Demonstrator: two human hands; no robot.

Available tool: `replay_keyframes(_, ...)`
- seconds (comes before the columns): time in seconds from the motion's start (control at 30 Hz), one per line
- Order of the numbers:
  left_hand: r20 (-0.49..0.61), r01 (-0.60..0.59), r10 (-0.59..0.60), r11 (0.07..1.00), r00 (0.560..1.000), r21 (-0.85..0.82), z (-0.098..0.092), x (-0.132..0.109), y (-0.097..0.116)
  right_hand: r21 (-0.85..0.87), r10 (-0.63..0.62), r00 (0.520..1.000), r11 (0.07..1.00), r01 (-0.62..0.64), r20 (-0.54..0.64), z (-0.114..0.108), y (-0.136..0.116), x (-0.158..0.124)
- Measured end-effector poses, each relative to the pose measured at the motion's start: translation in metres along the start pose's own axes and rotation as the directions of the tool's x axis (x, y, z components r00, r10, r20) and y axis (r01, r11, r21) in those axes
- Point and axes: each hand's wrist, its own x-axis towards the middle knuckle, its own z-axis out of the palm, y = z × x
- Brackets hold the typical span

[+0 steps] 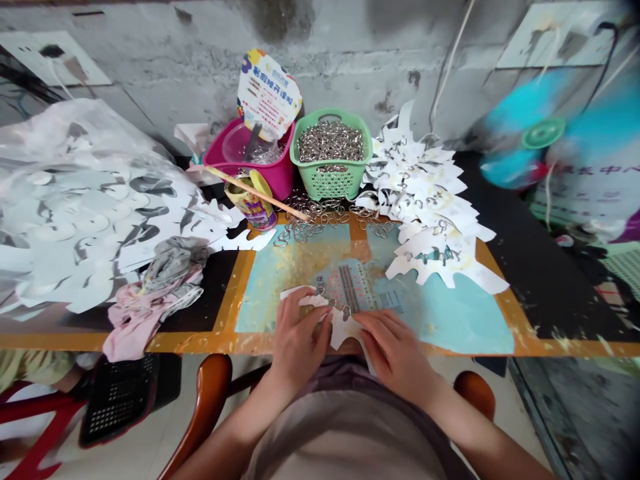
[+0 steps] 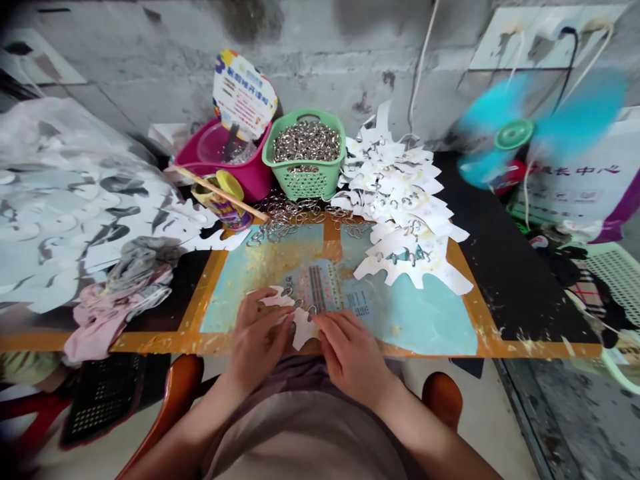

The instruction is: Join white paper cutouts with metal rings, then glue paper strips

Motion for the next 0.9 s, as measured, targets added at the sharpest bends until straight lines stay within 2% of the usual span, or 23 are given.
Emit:
replay_keyframes(0.17,0.173,0.0,-0.011,0.998,0.985,0.061,0.006,0.014,0.01,-0.071,-0.018,0.998,0.997,0.023,0.064,0.01,0.006,-0.006)
replay_keyframes(0.43,0.324,-0.009,-0.006,0.999,0.946,0.044,0.004,0.029,0.011,-0.102,0.027,0.993,0.995,-0.015,0.115,0.013,0.007,-0.005)
replay_keyframes(0.53,0.278,-0.001,-0.044,0.987,0.96,0.161,0.008,0.024,0.015,-0.113,0.03,0.989,0.993,-0.013,0.147,0.011,0.005,-0.003)
replay_keyframes(0.67,0.14,0.056,-0.098,0.96,0.985,0.275,0.015,0.01,0.021,-0.226,0.035,0.967,0.974,0.023,0.252,0.009,0.001,0.001)
replay_keyframes(0.83,0.018,0.092,-0.095,0.988,0.995,0.12,0.003,-0.006,0.014,-0.293,0.041,0.951,0.955,0.054,0.308,0.006,-0.004,0.005)
replay_keyframes(0.9,0.021,0.03,-0.031,0.999,0.999,0.033,-0.006,-0.009,0.009,-0.3,0.031,0.945,0.951,0.072,0.325,0.005,-0.004,0.006)
